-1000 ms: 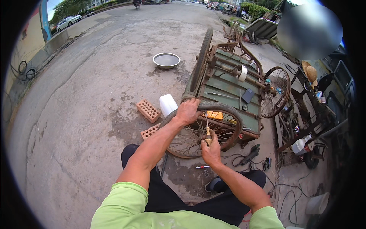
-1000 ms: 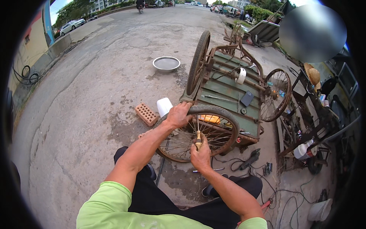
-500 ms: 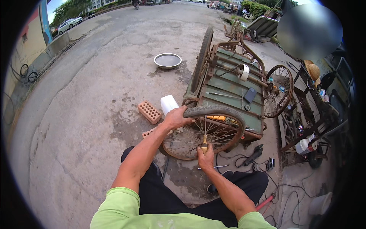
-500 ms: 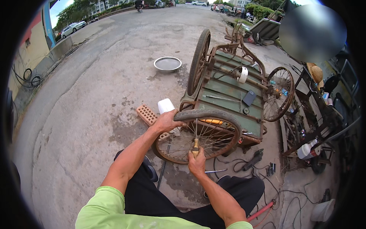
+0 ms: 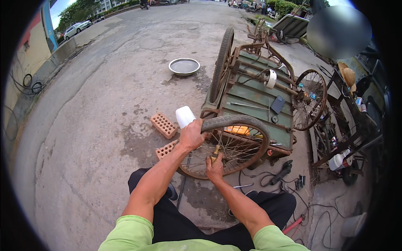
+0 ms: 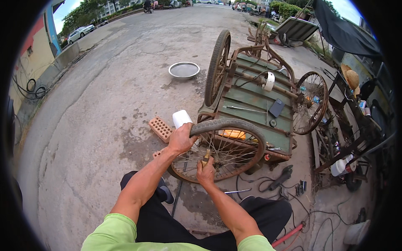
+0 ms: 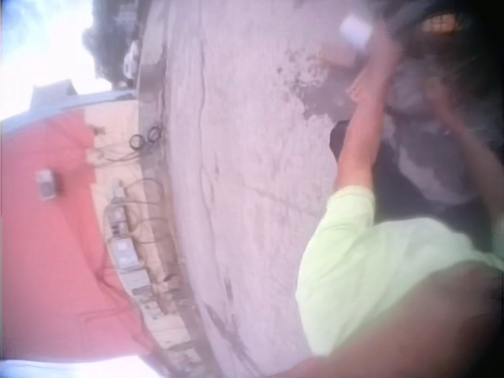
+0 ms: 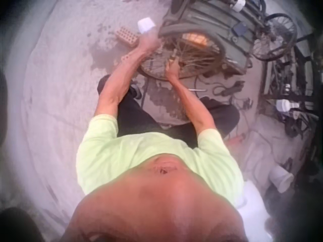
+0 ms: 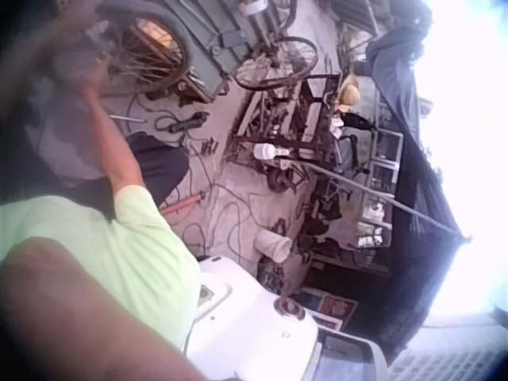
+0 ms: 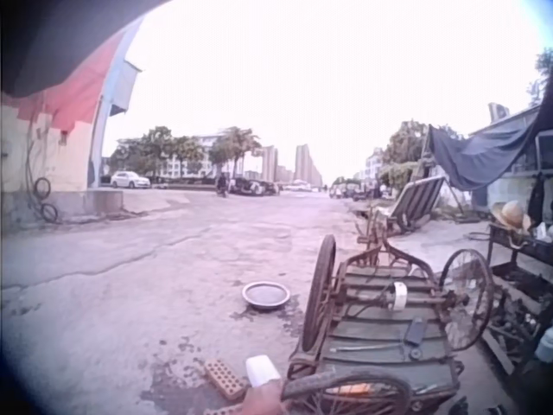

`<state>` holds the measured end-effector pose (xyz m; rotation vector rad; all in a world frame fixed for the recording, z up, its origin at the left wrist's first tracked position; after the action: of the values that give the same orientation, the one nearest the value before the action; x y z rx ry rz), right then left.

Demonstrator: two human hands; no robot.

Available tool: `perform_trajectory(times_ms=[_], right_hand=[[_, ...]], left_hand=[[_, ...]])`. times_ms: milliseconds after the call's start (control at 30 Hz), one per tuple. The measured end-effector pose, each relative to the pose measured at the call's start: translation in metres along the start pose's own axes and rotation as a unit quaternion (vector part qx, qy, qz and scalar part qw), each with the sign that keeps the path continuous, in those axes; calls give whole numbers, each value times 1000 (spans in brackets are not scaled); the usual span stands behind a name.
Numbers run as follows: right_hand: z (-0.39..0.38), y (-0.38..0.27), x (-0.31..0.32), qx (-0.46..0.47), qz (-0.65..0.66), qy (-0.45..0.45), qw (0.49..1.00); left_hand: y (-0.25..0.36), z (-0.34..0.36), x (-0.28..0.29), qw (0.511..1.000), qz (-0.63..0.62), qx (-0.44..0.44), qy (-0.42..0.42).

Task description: The person uses a tire lever to pry the tire bead off the rim of a wheel. They rotate the wheel and repeatedly insert the lever to work the tire off the rim, then remove the tire and inner tube from the rim.

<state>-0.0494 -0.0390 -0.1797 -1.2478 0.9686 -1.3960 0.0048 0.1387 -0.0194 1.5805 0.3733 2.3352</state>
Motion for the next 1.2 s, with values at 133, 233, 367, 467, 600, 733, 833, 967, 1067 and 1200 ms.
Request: perform_trajectory(times_ms=[133,233,367,467,600,733,833,967,1067,1200], right_hand=[[14,4,-18,16,-101,-9,995],[14,-9,-28,12,-80,14,997],[16,0,-22,25,-98,7,995],[16,0,-9,4,-80,-21,997],[-4,-21,21,-41,-18,-63,997],[-9,-53,85,15,-133,-104,986],[5,-110,136,2,-298,-200,933],[20,-144,176,22,-424,-261,867],[9,-128,203,-306,-65,-351,883],[-33,-113,238,-341,-10,-329,881]], left_hand=[[18,-19,-7,990,74,-7,121],[22,-27,-8,982,97,9,164],[27,-23,-7,981,106,19,161],[36,-26,-4,982,90,20,162],[29,-27,-5,982,76,26,169],[12,-26,-4,986,74,34,145],[-1,-38,5,987,63,34,145],[4,-47,8,989,58,7,139],[3,-43,8,988,56,15,140],[-30,-41,6,992,22,59,111]])
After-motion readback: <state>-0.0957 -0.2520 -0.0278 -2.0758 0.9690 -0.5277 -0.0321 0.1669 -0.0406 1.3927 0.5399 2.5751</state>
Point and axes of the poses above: each hand's wrist, its own z-axis towards the middle knuckle, its own x-axis out of the back of the hand, y = z × x, the point moved 5 cm from there along z, towards the middle knuckle, and after that the axes turned 10 degrees about z, right-handed, at the moved point
